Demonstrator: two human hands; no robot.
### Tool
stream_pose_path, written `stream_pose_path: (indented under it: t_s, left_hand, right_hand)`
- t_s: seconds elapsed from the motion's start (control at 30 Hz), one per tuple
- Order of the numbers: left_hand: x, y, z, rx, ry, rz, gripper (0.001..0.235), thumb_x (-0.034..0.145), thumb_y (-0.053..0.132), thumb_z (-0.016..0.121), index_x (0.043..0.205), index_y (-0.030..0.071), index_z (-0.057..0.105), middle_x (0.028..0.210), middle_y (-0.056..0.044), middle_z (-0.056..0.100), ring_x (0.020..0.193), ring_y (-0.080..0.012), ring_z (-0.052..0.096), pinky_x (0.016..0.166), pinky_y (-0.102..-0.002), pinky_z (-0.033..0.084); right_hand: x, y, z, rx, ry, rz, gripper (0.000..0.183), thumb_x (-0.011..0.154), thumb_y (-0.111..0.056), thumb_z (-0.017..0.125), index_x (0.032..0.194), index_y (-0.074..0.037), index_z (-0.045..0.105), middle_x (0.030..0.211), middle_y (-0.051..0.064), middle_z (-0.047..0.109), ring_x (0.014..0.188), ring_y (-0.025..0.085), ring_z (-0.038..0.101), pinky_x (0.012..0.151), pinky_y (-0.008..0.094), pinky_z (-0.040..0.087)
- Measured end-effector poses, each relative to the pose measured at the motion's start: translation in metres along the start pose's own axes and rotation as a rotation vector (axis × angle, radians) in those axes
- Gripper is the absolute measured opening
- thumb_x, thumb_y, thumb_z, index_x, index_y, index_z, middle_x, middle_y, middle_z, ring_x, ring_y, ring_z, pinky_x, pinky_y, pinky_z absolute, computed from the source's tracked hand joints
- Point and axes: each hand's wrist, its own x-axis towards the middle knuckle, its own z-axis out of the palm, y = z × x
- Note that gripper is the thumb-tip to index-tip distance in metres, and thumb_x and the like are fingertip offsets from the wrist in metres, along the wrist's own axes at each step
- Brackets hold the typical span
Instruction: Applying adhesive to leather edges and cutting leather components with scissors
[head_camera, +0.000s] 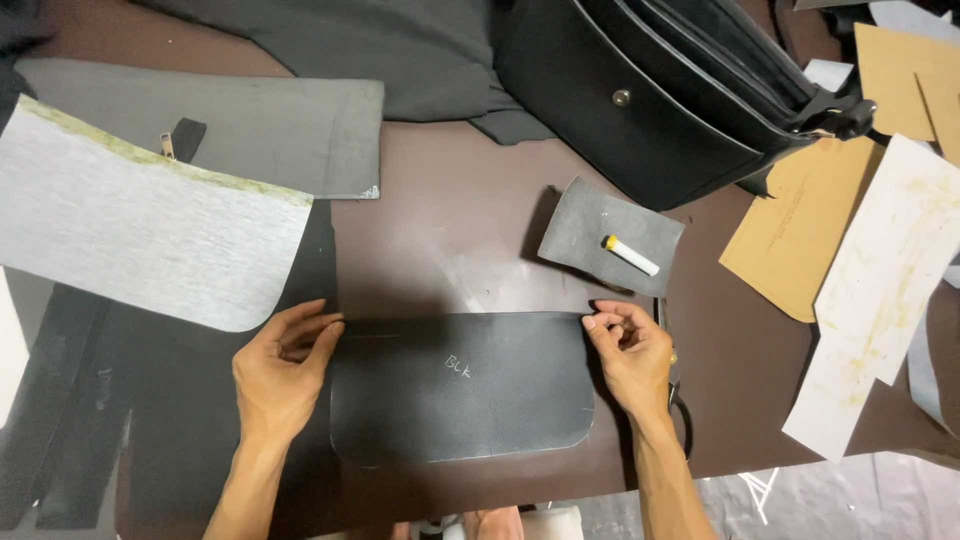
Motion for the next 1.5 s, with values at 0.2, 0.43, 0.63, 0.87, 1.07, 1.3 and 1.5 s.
stream_pose_path:
  t_s: [0.2,0.43,0.63,0.87,1.07,1.3,1.5]
  left_hand:
    - [-0.012,-0.005,0.020,0.484,0.086,0.612,0.041,0.090,0.022,0.077,0.126,0.005,0.071,0.137,-0.009,0.069,0.124,-0.0271,0.066,0.097,-0.041,0.056]
    - [0.032,0.033,0.121,0.195,-0.453,0.669,0.089,0.079,0.013,0.082,0.155,-0.001,0.037,0.141,-0.022,0.060,0.134,-0.0415,0.055,0.111,-0.054,0.043]
    - [0.051,0.076,0.201,0.252,-0.805,0.606,0.125,0.076,0.011,0.085,0.164,0.002,-0.004,0.157,-0.034,0.039,0.149,-0.0468,0.037,0.122,-0.056,0.028]
    - [0.051,0.084,0.214,0.193,-0.751,0.530,0.124,0.084,0.022,0.083,0.164,0.003,-0.010,0.128,-0.039,0.063,0.134,-0.0531,0.053,0.115,-0.056,0.037]
    - [0.053,0.079,0.217,0.196,-0.748,0.509,0.129,0.080,0.023,0.085,0.164,0.004,-0.011,0.129,-0.038,0.063,0.134,-0.0531,0.053,0.113,-0.056,0.038]
    - [0.053,0.074,0.217,0.203,-0.774,0.566,0.139,0.074,0.028,0.091,0.164,0.005,-0.012,0.131,-0.035,0.064,0.135,-0.0490,0.053,0.117,-0.052,0.034]
    - [0.059,0.064,0.227,0.228,-0.807,0.625,0.144,0.067,0.036,0.093,0.165,0.004,-0.007,0.131,-0.031,0.065,0.135,-0.0451,0.053,0.121,-0.049,0.028]
  right_hand:
    - [-0.012,-0.005,-0.003,0.011,0.190,-0.071,0.020,0.090,-0.019,0.077,0.104,-0.007,0.069,0.076,-0.005,0.058,0.070,0.004,0.052,0.067,0.020,0.046]
    - [0.026,-0.072,-0.017,-0.436,0.206,-0.654,0.029,0.084,0.001,0.077,0.113,-0.001,0.073,0.103,0.018,0.070,0.092,0.038,0.070,0.081,0.046,0.057]
    - [0.041,-0.071,-0.011,-0.608,0.131,-0.494,0.025,0.091,-0.009,0.073,0.114,0.000,0.073,0.104,0.019,0.066,0.098,0.043,0.066,0.089,0.051,0.052]
    - [0.046,-0.062,-0.015,-0.446,0.157,-0.326,0.019,0.092,-0.013,0.075,0.110,-0.006,0.076,0.101,0.013,0.068,0.093,0.030,0.069,0.081,0.038,0.055]
    - [0.036,-0.059,-0.012,-0.038,0.212,-0.179,0.019,0.098,-0.009,0.066,0.116,-0.002,0.068,0.105,0.015,0.076,0.097,0.022,0.069,0.086,0.037,0.054]
    - [0.024,-0.035,-0.013,-0.044,0.292,-0.292,0.020,0.098,-0.008,0.060,0.118,-0.005,0.059,0.080,0.004,0.059,0.080,0.015,0.052,0.078,0.030,0.043]
    - [0.019,-0.060,-0.004,-0.463,0.112,-0.378,0.048,0.069,-0.023,0.095,0.111,-0.010,0.075,0.064,0.004,0.058,0.061,0.022,0.056,0.067,0.035,0.048]
